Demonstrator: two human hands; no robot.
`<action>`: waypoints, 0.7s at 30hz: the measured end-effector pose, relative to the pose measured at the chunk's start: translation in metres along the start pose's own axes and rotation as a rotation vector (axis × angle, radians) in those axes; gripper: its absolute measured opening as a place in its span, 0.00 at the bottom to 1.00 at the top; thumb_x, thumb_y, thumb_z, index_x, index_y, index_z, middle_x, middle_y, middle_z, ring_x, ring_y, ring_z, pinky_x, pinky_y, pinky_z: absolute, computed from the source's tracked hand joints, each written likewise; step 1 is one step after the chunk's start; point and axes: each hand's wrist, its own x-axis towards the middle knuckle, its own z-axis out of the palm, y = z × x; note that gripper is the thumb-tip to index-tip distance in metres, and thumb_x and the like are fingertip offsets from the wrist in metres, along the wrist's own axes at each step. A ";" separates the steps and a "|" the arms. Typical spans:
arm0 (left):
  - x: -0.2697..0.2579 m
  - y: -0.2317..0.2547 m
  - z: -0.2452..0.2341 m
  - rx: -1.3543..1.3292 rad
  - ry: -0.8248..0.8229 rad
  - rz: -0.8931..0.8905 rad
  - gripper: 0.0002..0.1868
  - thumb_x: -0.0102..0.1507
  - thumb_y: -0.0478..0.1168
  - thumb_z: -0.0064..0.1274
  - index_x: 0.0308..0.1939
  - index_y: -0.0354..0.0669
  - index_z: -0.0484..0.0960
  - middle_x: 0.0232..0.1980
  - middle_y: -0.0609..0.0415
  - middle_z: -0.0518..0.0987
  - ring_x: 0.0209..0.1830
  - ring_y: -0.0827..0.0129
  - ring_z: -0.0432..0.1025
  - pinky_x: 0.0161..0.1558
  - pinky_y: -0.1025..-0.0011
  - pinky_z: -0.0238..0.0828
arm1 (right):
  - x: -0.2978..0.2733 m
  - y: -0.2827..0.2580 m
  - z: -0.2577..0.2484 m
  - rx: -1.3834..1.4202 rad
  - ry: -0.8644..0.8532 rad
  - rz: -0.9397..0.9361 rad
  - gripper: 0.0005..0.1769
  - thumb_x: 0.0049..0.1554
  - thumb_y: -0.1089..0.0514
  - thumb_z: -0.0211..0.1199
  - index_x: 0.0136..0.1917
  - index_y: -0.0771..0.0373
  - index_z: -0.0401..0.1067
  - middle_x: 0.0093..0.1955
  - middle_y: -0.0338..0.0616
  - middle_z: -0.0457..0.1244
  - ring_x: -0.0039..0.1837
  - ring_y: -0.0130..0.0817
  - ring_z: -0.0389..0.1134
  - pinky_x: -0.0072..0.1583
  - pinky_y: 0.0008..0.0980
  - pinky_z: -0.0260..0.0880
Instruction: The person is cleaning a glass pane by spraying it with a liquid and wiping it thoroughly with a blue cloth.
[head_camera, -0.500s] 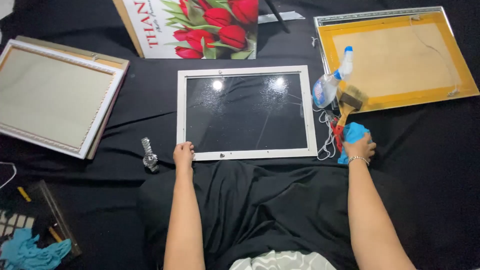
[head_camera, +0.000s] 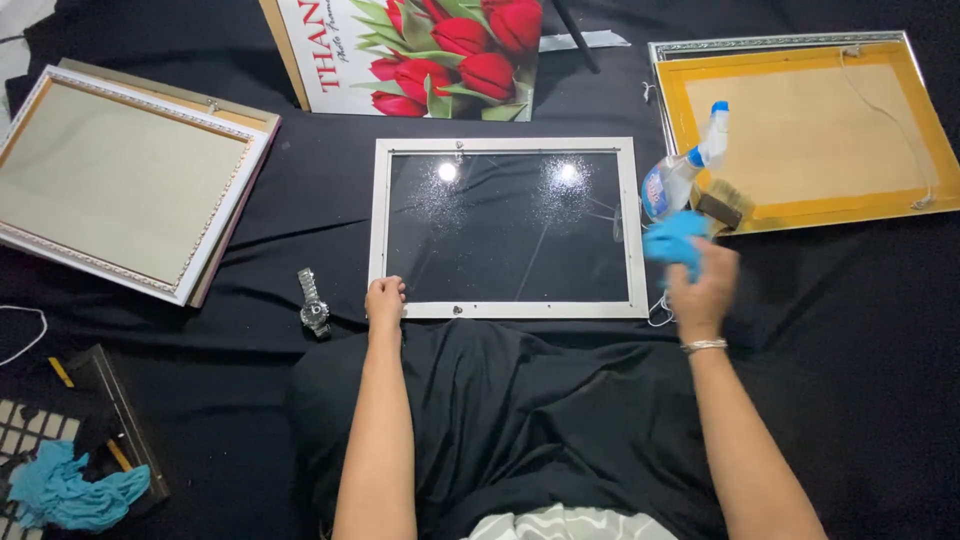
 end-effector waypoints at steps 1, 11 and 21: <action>0.002 -0.002 0.002 0.000 0.002 -0.002 0.12 0.62 0.45 0.52 0.45 0.47 0.85 0.40 0.56 0.85 0.32 0.75 0.78 0.37 0.73 0.79 | 0.000 -0.016 0.012 0.001 -0.002 -0.001 0.22 0.50 0.71 0.60 0.60 0.68 0.73 0.51 0.59 0.62 0.55 0.58 0.62 0.63 0.51 0.59; 0.001 0.003 -0.002 -0.010 0.041 -0.016 0.12 0.62 0.45 0.51 0.44 0.49 0.85 0.40 0.57 0.86 0.36 0.72 0.78 0.37 0.75 0.76 | 0.010 -0.138 0.144 -0.167 -0.799 -0.222 0.26 0.55 0.37 0.64 0.66 0.34 0.68 0.70 0.29 0.57 0.71 0.43 0.58 0.63 0.50 0.62; -0.026 0.056 -0.016 0.221 0.241 -0.093 0.12 0.63 0.51 0.50 0.49 0.60 0.77 0.65 0.63 0.65 0.64 0.55 0.61 0.67 0.54 0.56 | -0.060 -0.184 0.248 0.013 -0.844 -0.294 0.30 0.56 0.55 0.65 0.70 0.36 0.66 0.67 0.37 0.60 0.66 0.47 0.65 0.59 0.44 0.74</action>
